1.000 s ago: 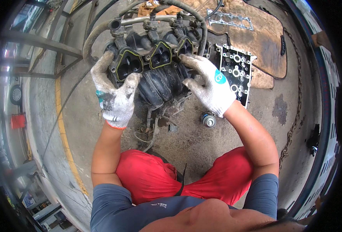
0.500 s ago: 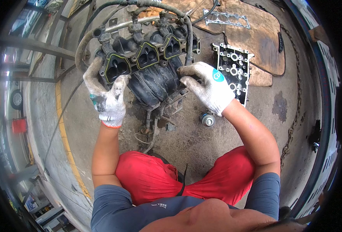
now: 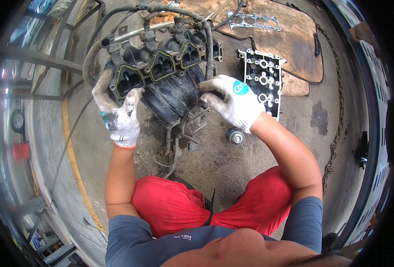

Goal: The person cleans a disassembled engine component using a spray can and a cloth. They wipe the surface, spray cleaner, and continue wiping different areas of the part while sitting on the floor.

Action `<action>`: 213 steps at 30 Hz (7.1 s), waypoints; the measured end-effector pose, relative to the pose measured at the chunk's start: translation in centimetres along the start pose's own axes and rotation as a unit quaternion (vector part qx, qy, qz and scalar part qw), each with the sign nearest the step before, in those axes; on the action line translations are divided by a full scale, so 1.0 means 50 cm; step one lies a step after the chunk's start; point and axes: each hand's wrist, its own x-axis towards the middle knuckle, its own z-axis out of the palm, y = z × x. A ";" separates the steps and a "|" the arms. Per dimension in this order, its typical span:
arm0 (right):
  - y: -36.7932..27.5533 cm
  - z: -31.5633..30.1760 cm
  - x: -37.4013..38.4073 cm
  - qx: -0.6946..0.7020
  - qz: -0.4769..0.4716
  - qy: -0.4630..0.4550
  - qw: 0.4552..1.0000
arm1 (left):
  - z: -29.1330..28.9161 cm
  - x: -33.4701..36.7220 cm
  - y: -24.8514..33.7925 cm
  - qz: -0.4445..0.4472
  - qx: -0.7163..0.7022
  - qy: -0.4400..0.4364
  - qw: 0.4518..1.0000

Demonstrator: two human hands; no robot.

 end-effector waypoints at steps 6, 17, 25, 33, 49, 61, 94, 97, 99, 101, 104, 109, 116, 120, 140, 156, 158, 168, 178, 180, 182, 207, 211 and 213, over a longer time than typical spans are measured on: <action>-0.015 -0.015 0.001 -0.003 0.014 -0.022 1.000 | -0.011 0.003 -0.015 0.039 0.030 -0.023 0.999; 0.026 -0.006 0.006 0.002 0.128 0.013 0.992 | -0.005 -0.002 -0.001 -0.021 -0.019 -0.008 1.000; 0.022 -0.018 0.010 -0.014 0.126 0.021 0.992 | -0.012 0.002 -0.038 0.021 0.031 0.003 0.999; 0.012 -0.066 0.006 -0.019 0.228 0.009 0.974 | -0.028 0.015 -0.026 0.099 0.128 -0.023 0.987; 0.013 -0.064 0.021 -0.062 0.191 -0.108 0.974 | -0.030 0.030 -0.036 0.129 0.101 -0.043 0.986; 0.020 -0.058 0.026 -0.056 0.197 -0.150 0.967 | -0.013 0.024 -0.020 0.031 0.007 -0.044 0.999; -0.411 0.264 0.138 0.737 0.176 0.132 0.640 | -0.029 0.072 0.025 -0.266 -0.238 0.013 0.934; -0.419 0.210 0.146 0.724 0.211 0.087 0.651 | -0.026 0.074 0.011 -0.262 -0.194 0.037 0.945; -0.396 0.177 0.139 0.680 0.201 0.008 0.705 | -0.015 0.072 0.017 -0.238 -0.175 0.059 0.953; -0.363 0.155 0.125 0.653 0.168 -0.060 0.736 | -0.004 0.077 -0.007 -0.249 -0.107 0.089 0.958; -0.355 0.169 0.038 0.590 0.166 -0.130 0.779 | -0.035 0.036 -0.052 -0.249 -0.080 0.177 0.949; -0.375 0.125 -0.026 0.783 0.251 -0.153 0.548 | -0.052 0.028 -0.012 -0.295 -0.108 0.238 0.919; -0.421 0.093 -0.240 0.061 -0.041 -0.080 0.994 | -0.099 -0.002 -0.035 -0.278 0.017 0.278 0.919; -0.328 0.126 -0.040 0.641 0.190 0.021 0.743 | -0.103 -0.037 -0.065 -0.262 -0.053 0.310 0.913; -0.233 0.264 0.025 0.321 0.076 -0.107 0.938 | -0.052 -0.007 0.040 -0.275 -0.095 0.265 0.919; -0.247 -0.050 -0.133 0.376 0.164 -0.143 0.901 | -0.084 -0.048 0.000 -0.258 -0.129 0.303 0.908; -0.251 -0.063 0.011 0.251 0.083 -0.086 0.960 | -0.068 -0.059 -0.015 -0.254 -0.174 0.281 0.909; -0.412 0.061 0.410 -0.082 -0.378 -0.186 0.903 | -0.097 -0.043 0.038 -0.269 -0.167 0.142 0.938; -0.411 0.106 0.465 -0.179 -0.484 -0.236 0.823 | -0.125 -0.040 0.051 -0.292 -0.195 0.092 0.932; -0.421 0.099 0.470 -0.184 -0.489 -0.261 0.812 | -0.128 -0.040 0.052 -0.299 -0.191 0.081 0.931; -0.423 0.096 0.477 -0.185 -0.495 -0.276 0.803 | -0.127 -0.042 0.052 -0.306 -0.203 0.081 0.927; -0.396 0.035 0.502 -0.141 -0.455 -0.370 0.798 | -0.141 -0.023 0.083 -0.335 -0.259 -0.012 0.906; -0.395 0.029 0.485 -0.140 -0.458 -0.346 0.806 | -0.133 -0.023 0.072 -0.330 -0.237 -0.024 0.914; -0.386 0.020 0.476 -0.147 -0.454 -0.333 0.813 | -0.159 -0.002 0.112 -0.382 -0.255 -0.050 0.887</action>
